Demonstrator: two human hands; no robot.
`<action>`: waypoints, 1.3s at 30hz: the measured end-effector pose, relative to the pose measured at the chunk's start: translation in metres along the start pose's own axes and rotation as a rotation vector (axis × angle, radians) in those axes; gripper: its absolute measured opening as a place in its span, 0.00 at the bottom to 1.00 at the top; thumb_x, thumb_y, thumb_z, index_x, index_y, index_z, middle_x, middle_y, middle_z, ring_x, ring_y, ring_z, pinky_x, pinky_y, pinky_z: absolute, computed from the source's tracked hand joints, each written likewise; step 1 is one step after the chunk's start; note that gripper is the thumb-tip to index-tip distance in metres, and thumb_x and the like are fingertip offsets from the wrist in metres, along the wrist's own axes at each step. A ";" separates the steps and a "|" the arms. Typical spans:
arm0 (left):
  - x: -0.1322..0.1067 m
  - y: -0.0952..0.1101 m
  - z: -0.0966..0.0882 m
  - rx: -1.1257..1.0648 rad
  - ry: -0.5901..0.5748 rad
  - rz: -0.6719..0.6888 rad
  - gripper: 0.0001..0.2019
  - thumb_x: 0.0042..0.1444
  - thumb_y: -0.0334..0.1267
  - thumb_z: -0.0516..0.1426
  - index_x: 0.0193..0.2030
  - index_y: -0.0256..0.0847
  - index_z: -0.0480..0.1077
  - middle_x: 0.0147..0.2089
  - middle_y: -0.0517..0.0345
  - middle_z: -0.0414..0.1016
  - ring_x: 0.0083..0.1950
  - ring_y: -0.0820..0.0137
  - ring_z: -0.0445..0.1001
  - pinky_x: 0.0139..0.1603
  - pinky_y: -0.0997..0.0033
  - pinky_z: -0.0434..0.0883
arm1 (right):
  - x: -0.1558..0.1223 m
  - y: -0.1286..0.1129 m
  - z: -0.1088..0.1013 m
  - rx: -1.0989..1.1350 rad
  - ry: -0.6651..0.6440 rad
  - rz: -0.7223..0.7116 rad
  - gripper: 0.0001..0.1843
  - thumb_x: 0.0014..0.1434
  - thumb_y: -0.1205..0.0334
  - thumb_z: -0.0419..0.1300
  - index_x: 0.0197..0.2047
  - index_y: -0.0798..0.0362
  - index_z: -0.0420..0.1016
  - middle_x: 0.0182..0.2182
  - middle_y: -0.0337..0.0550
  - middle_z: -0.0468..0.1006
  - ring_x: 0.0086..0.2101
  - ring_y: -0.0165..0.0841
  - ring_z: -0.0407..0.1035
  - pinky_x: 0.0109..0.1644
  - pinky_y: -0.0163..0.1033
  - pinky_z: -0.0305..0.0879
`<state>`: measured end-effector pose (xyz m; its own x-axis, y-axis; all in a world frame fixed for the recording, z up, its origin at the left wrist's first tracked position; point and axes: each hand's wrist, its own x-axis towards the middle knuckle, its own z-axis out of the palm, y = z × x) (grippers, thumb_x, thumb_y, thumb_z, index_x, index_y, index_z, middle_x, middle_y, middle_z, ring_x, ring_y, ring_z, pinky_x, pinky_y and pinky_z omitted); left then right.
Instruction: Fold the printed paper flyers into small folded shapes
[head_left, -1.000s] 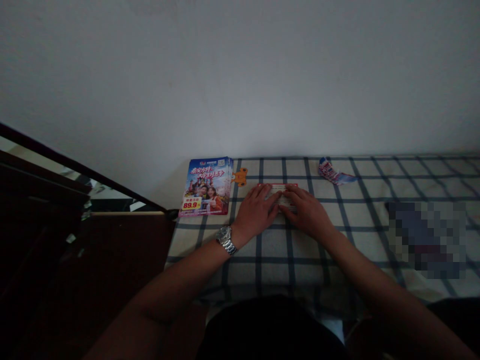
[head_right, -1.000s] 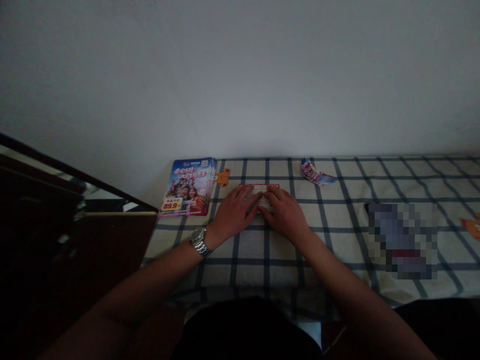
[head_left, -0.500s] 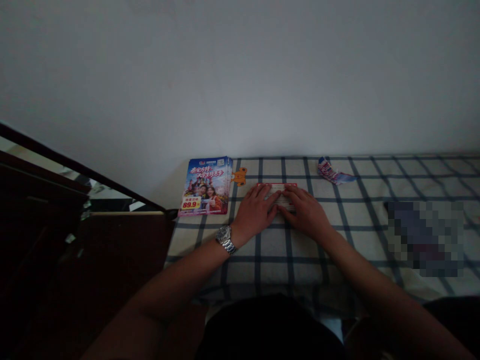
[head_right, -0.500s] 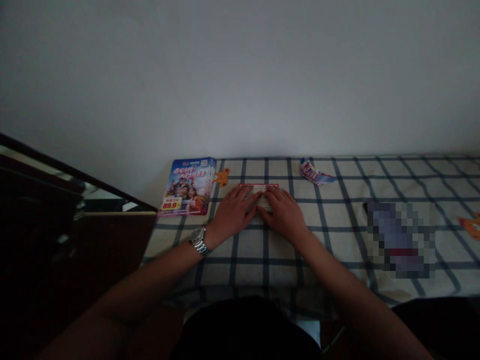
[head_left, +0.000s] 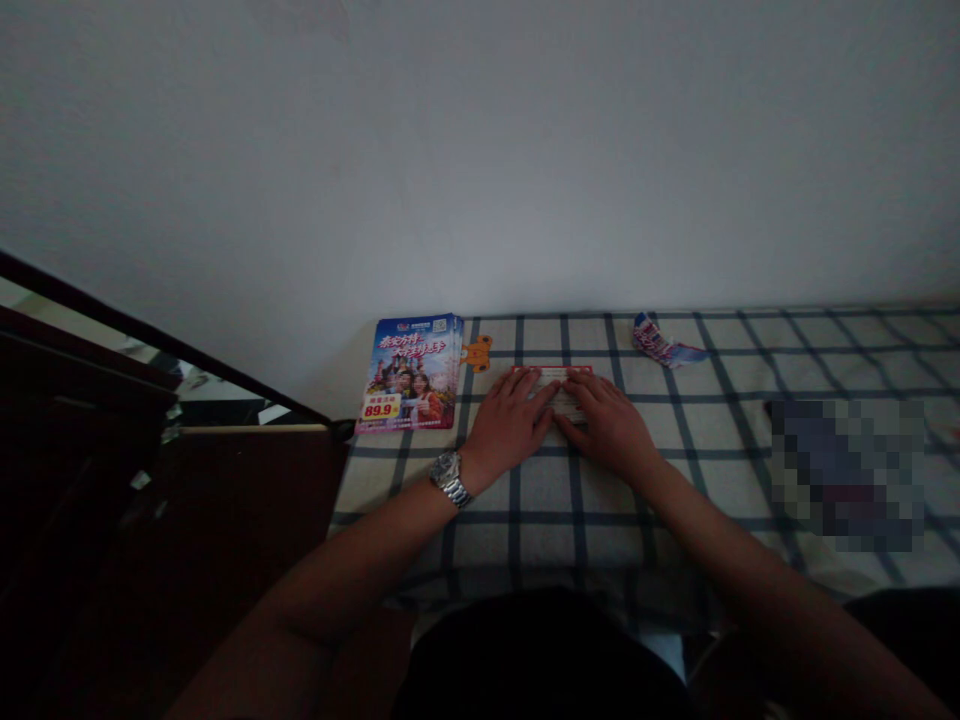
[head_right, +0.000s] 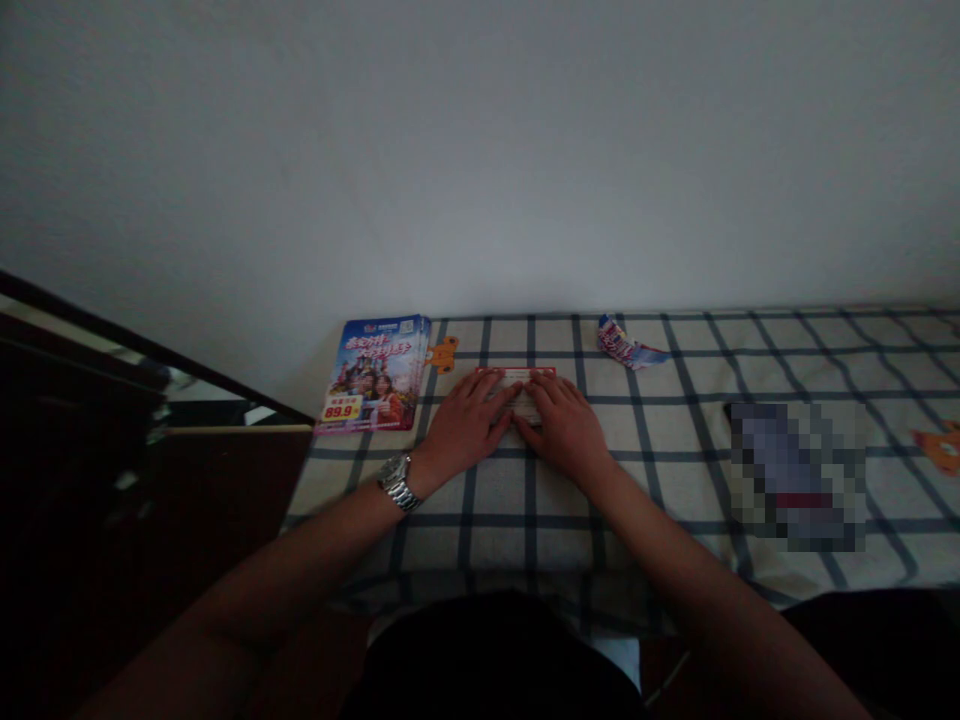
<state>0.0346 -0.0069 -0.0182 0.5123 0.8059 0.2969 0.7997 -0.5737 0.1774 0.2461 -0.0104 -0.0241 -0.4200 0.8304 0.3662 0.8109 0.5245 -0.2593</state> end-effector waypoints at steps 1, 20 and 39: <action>0.000 0.000 0.000 0.000 -0.002 0.002 0.24 0.74 0.45 0.52 0.73 0.45 0.64 0.74 0.48 0.64 0.78 0.54 0.58 0.80 0.48 0.56 | 0.000 0.000 0.000 -0.005 -0.001 -0.001 0.26 0.69 0.52 0.60 0.65 0.56 0.71 0.65 0.60 0.74 0.66 0.52 0.67 0.71 0.60 0.63; -0.001 -0.003 -0.001 -0.044 -0.027 0.002 0.28 0.69 0.46 0.57 0.74 0.45 0.63 0.76 0.48 0.61 0.79 0.54 0.56 0.81 0.49 0.53 | -0.006 0.011 0.004 0.044 -0.017 -0.035 0.27 0.69 0.56 0.61 0.67 0.57 0.68 0.68 0.60 0.70 0.68 0.51 0.64 0.73 0.61 0.62; -0.002 -0.004 -0.002 -0.084 -0.016 0.005 0.29 0.69 0.45 0.57 0.74 0.44 0.62 0.76 0.48 0.60 0.79 0.55 0.55 0.81 0.50 0.53 | -0.017 0.040 -0.003 0.160 -0.050 -0.067 0.27 0.71 0.57 0.59 0.70 0.49 0.68 0.73 0.56 0.63 0.73 0.51 0.54 0.73 0.67 0.60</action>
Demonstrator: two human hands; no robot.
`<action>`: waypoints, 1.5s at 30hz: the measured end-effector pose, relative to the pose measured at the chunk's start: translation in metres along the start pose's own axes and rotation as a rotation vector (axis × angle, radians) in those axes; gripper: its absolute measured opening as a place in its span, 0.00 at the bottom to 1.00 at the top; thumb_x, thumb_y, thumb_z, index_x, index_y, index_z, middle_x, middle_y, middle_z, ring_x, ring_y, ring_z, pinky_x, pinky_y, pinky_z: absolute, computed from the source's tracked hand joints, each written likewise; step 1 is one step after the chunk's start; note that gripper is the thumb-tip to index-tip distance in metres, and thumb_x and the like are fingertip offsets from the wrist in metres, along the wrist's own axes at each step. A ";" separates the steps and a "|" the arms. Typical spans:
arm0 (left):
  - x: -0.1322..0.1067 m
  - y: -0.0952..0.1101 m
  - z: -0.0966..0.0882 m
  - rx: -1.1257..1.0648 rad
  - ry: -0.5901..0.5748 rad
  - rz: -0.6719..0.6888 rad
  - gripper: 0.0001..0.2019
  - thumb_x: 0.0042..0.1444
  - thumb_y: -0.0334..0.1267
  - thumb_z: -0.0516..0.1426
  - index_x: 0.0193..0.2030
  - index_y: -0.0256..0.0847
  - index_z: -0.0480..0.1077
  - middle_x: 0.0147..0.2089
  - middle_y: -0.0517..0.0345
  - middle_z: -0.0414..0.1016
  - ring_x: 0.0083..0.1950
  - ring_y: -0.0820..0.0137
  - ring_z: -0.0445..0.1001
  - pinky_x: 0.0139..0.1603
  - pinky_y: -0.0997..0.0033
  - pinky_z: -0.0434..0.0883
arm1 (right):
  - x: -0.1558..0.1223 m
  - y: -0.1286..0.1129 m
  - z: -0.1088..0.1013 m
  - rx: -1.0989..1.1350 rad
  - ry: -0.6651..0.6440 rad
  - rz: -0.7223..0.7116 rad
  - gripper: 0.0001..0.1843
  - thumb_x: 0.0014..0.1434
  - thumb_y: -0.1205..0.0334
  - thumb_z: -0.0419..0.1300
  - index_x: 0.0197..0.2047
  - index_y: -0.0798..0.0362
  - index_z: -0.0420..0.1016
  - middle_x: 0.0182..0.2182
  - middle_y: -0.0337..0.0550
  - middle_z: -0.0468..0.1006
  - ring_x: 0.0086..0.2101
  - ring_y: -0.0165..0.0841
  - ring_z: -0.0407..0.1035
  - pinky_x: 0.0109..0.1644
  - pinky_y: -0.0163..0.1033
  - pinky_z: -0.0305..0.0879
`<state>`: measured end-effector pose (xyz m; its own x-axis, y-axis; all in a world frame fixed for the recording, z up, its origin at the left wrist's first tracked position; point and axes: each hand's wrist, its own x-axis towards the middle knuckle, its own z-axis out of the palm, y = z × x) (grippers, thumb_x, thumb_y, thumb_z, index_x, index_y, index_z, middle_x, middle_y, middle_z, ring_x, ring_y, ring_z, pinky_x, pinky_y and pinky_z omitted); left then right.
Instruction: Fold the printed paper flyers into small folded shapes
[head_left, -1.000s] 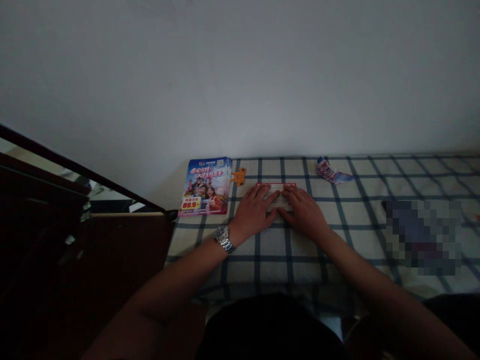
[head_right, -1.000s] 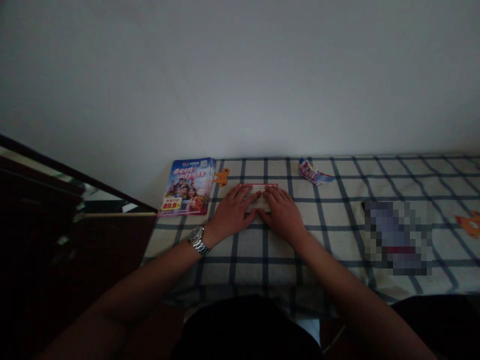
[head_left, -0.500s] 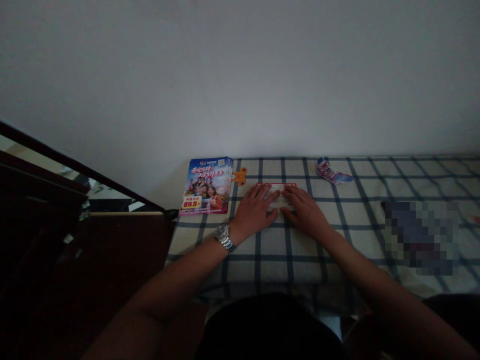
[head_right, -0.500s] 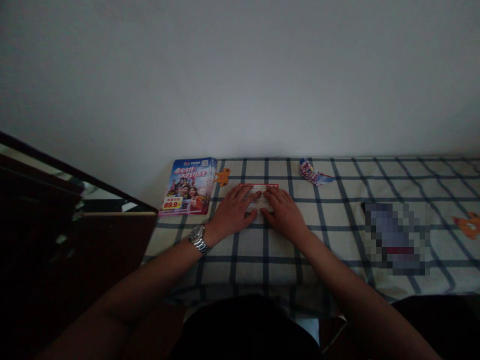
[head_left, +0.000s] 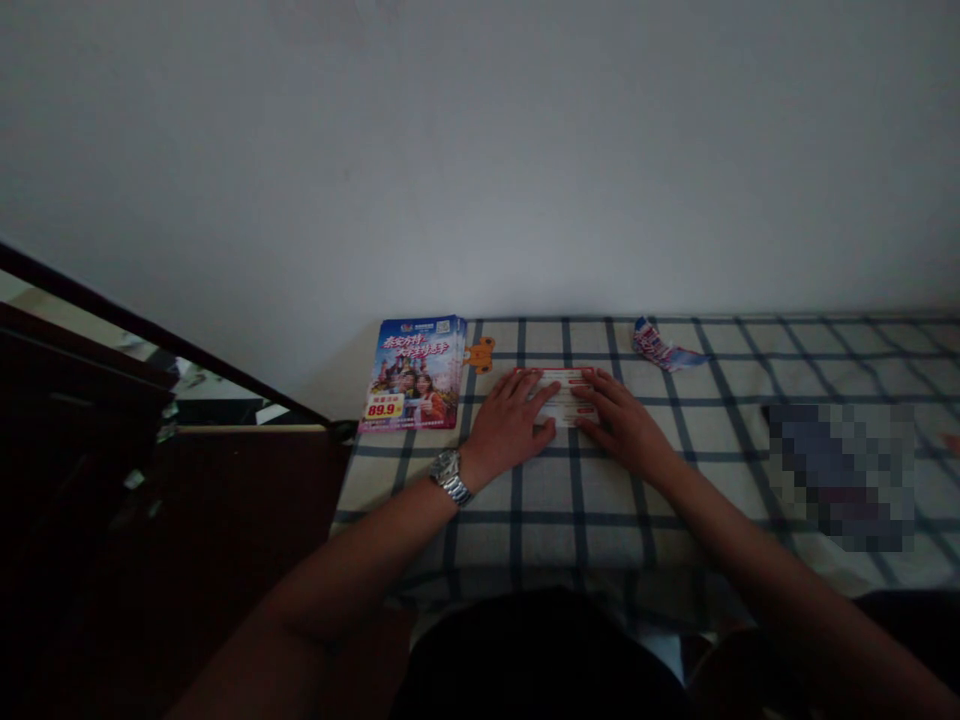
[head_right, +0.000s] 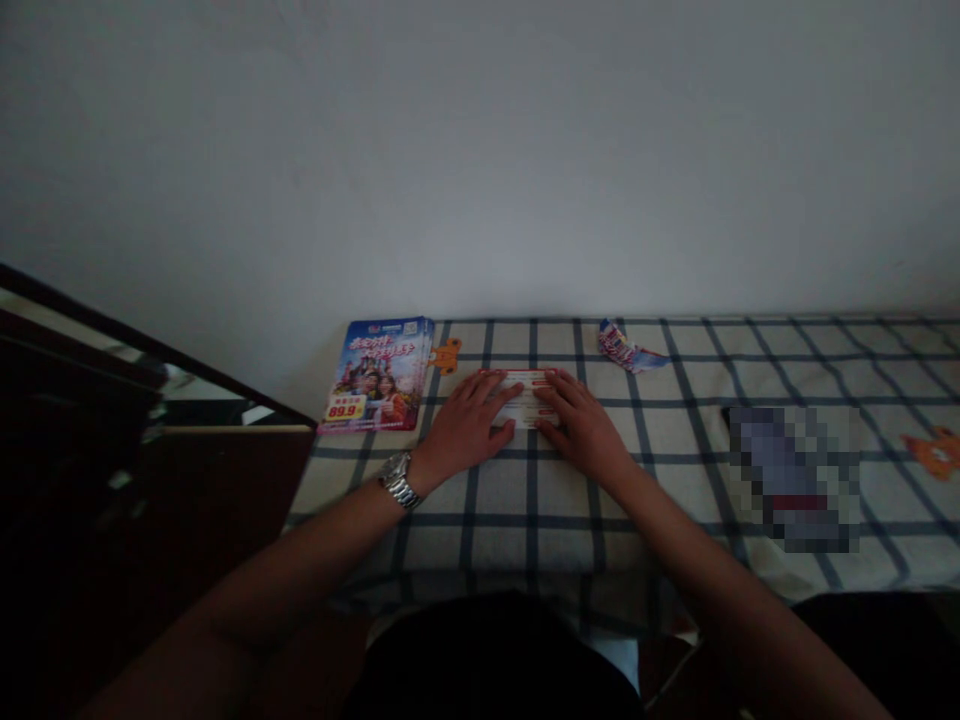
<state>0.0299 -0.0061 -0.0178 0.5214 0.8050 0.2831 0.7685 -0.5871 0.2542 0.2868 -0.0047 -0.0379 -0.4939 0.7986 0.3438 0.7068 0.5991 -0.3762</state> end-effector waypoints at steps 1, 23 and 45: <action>0.000 0.000 0.000 0.001 0.001 -0.001 0.29 0.69 0.45 0.57 0.75 0.45 0.62 0.77 0.48 0.60 0.79 0.55 0.55 0.81 0.50 0.53 | -0.002 0.002 -0.001 0.001 0.007 0.004 0.27 0.71 0.57 0.59 0.70 0.50 0.68 0.73 0.56 0.63 0.74 0.51 0.53 0.73 0.67 0.59; 0.001 0.000 0.000 0.005 -0.007 -0.007 0.28 0.69 0.46 0.56 0.74 0.45 0.63 0.77 0.49 0.60 0.78 0.54 0.56 0.81 0.47 0.53 | -0.007 0.009 -0.029 0.060 -0.104 0.038 0.23 0.72 0.56 0.57 0.67 0.46 0.73 0.72 0.51 0.65 0.70 0.49 0.61 0.73 0.62 0.63; 0.001 0.002 0.000 0.009 0.007 -0.009 0.27 0.69 0.44 0.56 0.74 0.46 0.63 0.76 0.48 0.61 0.78 0.55 0.57 0.81 0.48 0.54 | 0.019 -0.027 0.023 -0.247 -0.039 0.082 0.35 0.76 0.52 0.47 0.79 0.61 0.52 0.76 0.61 0.54 0.75 0.51 0.50 0.77 0.62 0.51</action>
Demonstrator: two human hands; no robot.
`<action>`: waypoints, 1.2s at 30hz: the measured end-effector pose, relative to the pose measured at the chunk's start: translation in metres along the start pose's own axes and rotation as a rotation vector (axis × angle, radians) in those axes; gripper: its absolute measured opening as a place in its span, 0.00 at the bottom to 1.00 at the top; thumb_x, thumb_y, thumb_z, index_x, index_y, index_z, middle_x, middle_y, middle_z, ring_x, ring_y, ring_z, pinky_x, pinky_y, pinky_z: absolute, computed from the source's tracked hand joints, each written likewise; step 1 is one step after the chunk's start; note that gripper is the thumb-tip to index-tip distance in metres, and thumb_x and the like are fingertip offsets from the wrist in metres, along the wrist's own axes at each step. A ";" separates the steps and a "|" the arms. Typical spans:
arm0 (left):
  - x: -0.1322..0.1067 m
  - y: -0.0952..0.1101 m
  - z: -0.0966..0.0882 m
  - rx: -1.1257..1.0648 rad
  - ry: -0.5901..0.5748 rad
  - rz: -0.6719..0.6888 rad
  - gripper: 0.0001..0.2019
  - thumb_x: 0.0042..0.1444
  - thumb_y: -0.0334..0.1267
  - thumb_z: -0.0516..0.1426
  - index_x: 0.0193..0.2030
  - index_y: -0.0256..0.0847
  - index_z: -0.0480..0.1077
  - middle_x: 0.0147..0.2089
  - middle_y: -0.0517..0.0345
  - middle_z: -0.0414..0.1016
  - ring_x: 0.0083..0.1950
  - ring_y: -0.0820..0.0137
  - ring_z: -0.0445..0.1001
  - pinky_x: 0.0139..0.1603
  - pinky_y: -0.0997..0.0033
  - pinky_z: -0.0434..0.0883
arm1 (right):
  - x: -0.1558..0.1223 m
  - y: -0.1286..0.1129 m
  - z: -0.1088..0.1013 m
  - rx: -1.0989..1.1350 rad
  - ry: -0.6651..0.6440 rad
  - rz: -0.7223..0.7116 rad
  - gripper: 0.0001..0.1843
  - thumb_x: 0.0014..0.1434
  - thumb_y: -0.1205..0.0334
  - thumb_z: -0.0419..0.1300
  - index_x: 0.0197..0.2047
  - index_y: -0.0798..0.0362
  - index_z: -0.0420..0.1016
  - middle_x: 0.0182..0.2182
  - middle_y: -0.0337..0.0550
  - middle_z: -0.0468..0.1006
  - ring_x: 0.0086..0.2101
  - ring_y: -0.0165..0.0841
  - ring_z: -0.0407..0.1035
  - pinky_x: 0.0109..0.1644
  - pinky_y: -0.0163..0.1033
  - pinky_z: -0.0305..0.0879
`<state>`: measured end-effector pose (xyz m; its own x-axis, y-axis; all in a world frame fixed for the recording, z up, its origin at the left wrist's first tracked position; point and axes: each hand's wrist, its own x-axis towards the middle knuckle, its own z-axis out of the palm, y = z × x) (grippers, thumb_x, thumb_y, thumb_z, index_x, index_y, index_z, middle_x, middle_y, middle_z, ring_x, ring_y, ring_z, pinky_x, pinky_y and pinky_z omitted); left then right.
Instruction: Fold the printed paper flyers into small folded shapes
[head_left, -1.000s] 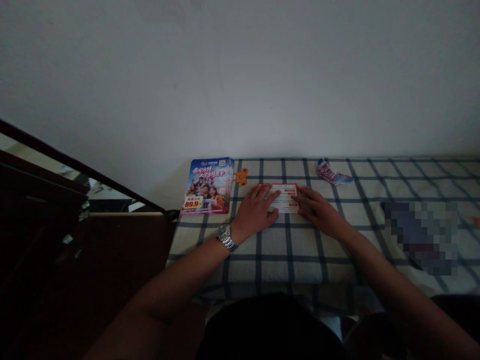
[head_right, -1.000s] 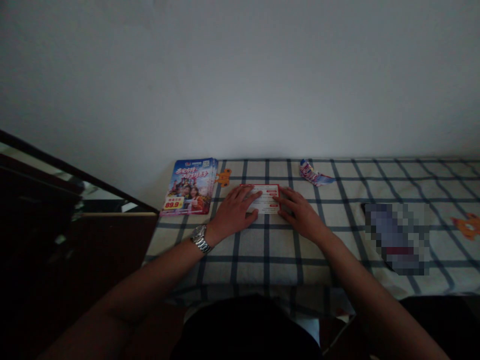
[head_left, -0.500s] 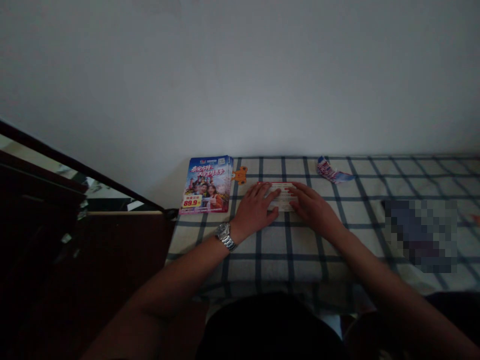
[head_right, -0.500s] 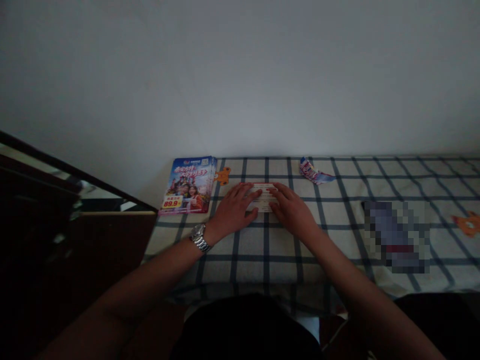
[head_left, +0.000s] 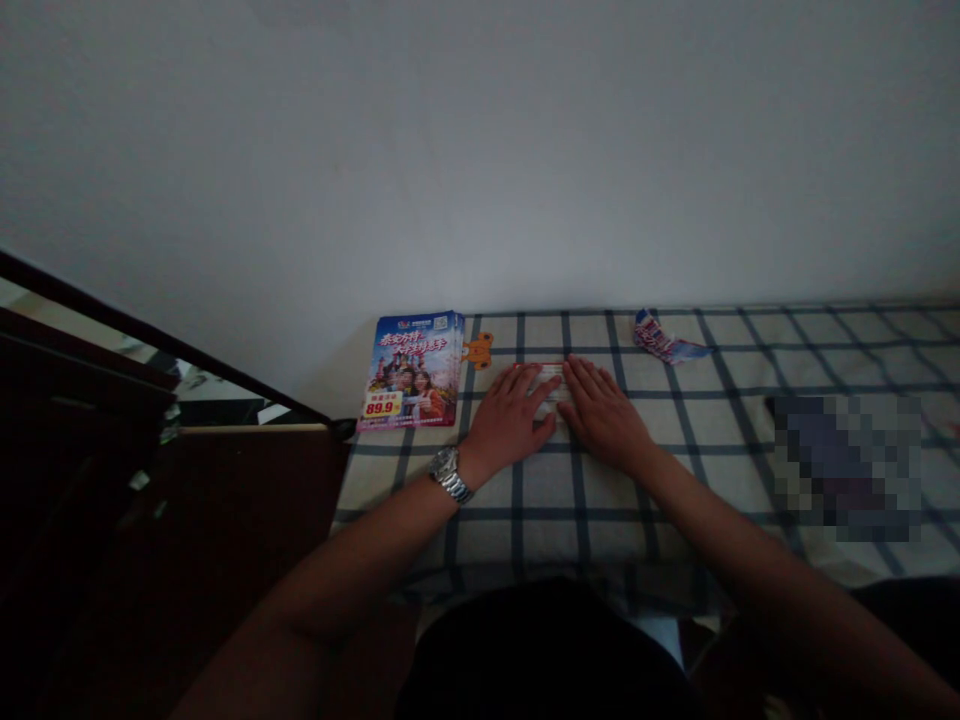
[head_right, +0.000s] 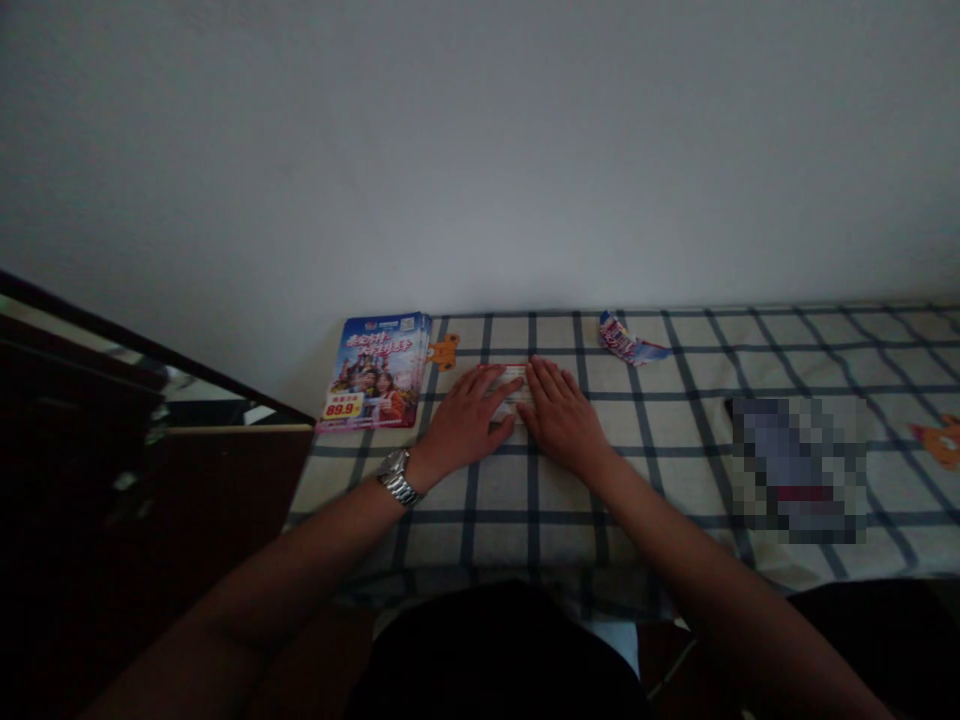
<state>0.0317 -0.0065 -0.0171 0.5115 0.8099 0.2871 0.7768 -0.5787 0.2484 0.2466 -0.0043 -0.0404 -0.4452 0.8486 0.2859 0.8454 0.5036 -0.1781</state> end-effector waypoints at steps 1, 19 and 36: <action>0.000 0.000 -0.001 0.001 -0.003 -0.001 0.27 0.70 0.45 0.55 0.74 0.46 0.63 0.76 0.48 0.61 0.78 0.55 0.57 0.81 0.48 0.54 | 0.000 0.000 0.000 0.001 0.002 -0.004 0.36 0.76 0.51 0.48 0.79 0.61 0.51 0.76 0.61 0.54 0.75 0.51 0.50 0.77 0.62 0.51; 0.000 -0.002 -0.001 -0.037 -0.026 0.001 0.29 0.70 0.46 0.57 0.75 0.46 0.61 0.76 0.48 0.60 0.78 0.54 0.56 0.81 0.48 0.53 | -0.004 0.000 -0.012 0.041 -0.049 -0.007 0.38 0.74 0.49 0.52 0.79 0.59 0.51 0.77 0.59 0.54 0.75 0.51 0.48 0.77 0.61 0.51; -0.003 -0.016 -0.006 -0.178 -0.086 0.028 0.29 0.71 0.42 0.57 0.76 0.47 0.59 0.80 0.50 0.54 0.81 0.57 0.51 0.82 0.47 0.50 | -0.005 0.002 -0.005 0.039 -0.062 0.008 0.36 0.74 0.49 0.53 0.78 0.56 0.56 0.77 0.56 0.55 0.76 0.50 0.48 0.77 0.61 0.50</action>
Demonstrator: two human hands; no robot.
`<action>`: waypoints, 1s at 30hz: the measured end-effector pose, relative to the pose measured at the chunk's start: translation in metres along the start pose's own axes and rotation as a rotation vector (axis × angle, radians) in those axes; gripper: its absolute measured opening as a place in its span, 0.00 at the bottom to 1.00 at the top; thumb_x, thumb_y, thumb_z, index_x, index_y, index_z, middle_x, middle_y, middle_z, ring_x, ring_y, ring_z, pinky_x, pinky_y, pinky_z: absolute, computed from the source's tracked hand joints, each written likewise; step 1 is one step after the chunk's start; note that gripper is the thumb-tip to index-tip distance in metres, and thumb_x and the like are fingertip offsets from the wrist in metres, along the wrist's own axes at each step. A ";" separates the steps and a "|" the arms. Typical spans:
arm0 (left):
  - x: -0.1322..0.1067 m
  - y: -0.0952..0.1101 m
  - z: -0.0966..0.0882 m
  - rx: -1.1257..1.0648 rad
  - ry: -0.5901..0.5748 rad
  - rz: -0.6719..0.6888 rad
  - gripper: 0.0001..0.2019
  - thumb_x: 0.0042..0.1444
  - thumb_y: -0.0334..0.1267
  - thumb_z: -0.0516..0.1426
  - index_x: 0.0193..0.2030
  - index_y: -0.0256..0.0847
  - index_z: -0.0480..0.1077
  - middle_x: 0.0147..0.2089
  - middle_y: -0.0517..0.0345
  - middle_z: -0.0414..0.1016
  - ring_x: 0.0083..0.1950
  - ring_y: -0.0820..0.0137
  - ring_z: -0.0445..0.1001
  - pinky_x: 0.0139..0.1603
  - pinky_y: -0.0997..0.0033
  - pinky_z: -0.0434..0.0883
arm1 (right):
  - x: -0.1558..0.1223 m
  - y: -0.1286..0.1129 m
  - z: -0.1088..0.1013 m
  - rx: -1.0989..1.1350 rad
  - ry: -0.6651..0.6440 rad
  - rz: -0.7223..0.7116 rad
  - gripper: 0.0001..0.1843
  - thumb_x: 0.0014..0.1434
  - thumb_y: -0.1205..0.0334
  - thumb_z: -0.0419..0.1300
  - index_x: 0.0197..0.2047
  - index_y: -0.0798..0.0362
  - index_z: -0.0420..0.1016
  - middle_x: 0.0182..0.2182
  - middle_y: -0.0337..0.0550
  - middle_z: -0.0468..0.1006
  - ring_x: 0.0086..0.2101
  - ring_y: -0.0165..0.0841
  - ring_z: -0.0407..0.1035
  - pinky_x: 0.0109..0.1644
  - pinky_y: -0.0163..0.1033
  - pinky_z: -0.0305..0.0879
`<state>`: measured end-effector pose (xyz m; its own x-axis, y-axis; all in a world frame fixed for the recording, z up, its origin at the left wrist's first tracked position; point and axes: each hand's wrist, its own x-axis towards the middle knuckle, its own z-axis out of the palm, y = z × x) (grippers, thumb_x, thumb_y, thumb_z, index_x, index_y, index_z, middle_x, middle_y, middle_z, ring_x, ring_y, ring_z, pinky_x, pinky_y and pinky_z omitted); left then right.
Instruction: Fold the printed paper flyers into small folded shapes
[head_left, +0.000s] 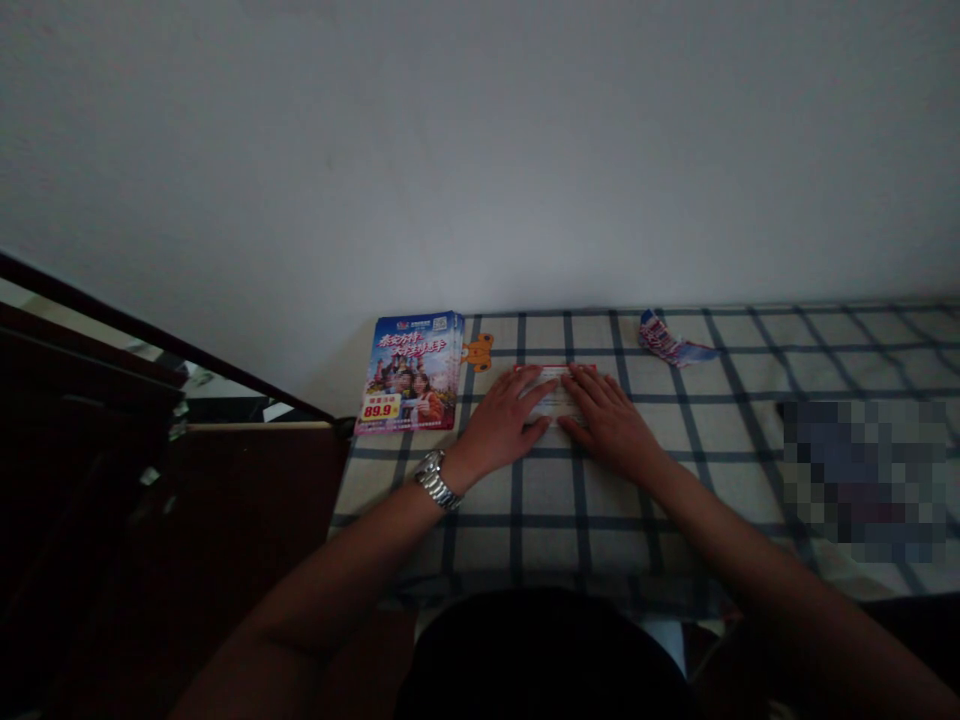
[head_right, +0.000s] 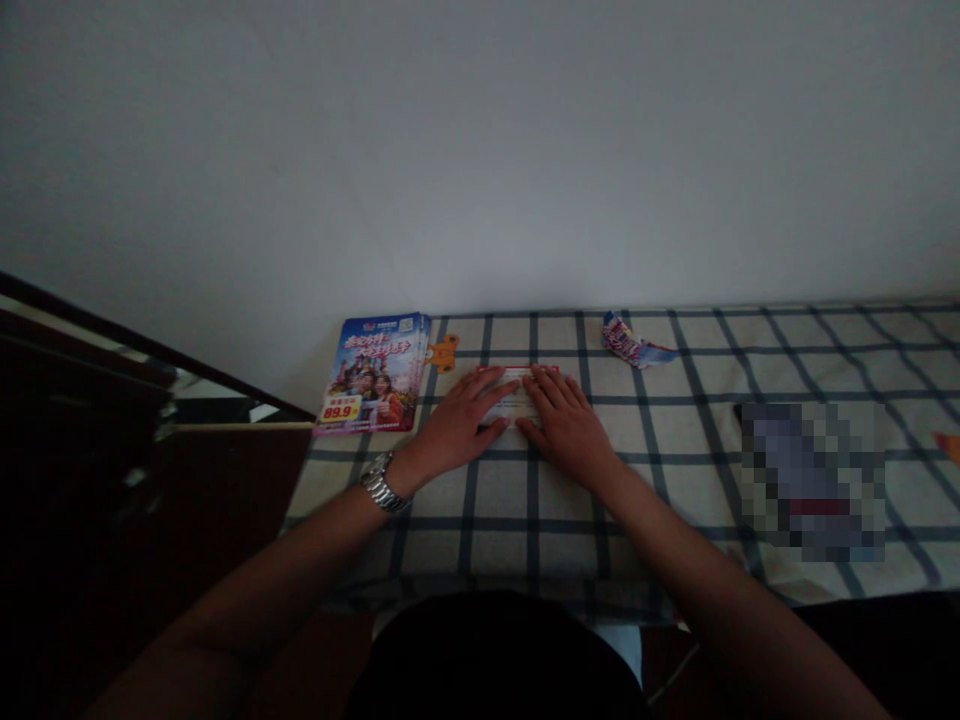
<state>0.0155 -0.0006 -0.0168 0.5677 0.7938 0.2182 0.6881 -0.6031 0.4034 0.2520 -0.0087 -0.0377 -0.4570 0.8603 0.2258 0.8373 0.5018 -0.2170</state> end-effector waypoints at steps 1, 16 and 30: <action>-0.001 -0.002 0.000 -0.013 -0.007 0.004 0.29 0.71 0.42 0.56 0.77 0.47 0.58 0.80 0.49 0.54 0.81 0.58 0.51 0.83 0.47 0.49 | 0.000 0.000 0.000 0.001 -0.001 0.000 0.36 0.74 0.49 0.53 0.78 0.57 0.56 0.77 0.56 0.55 0.76 0.50 0.48 0.78 0.61 0.50; -0.003 0.000 -0.003 -0.042 -0.029 -0.034 0.31 0.69 0.37 0.58 0.77 0.48 0.57 0.80 0.50 0.54 0.82 0.59 0.50 0.83 0.46 0.47 | -0.001 0.000 -0.001 -0.013 -0.007 0.004 0.35 0.74 0.50 0.52 0.77 0.59 0.57 0.76 0.58 0.56 0.76 0.49 0.48 0.78 0.60 0.50; -0.008 -0.017 -0.010 -0.114 -0.069 0.022 0.36 0.70 0.30 0.53 0.80 0.54 0.47 0.83 0.51 0.42 0.84 0.58 0.39 0.81 0.40 0.51 | -0.001 0.003 0.000 0.006 0.006 -0.018 0.36 0.74 0.48 0.52 0.78 0.55 0.55 0.76 0.58 0.57 0.75 0.50 0.49 0.77 0.63 0.51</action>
<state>-0.0058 0.0039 -0.0166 0.6147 0.7707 0.1677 0.6218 -0.6044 0.4981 0.2548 -0.0076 -0.0387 -0.4699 0.8509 0.2350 0.8274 0.5173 -0.2186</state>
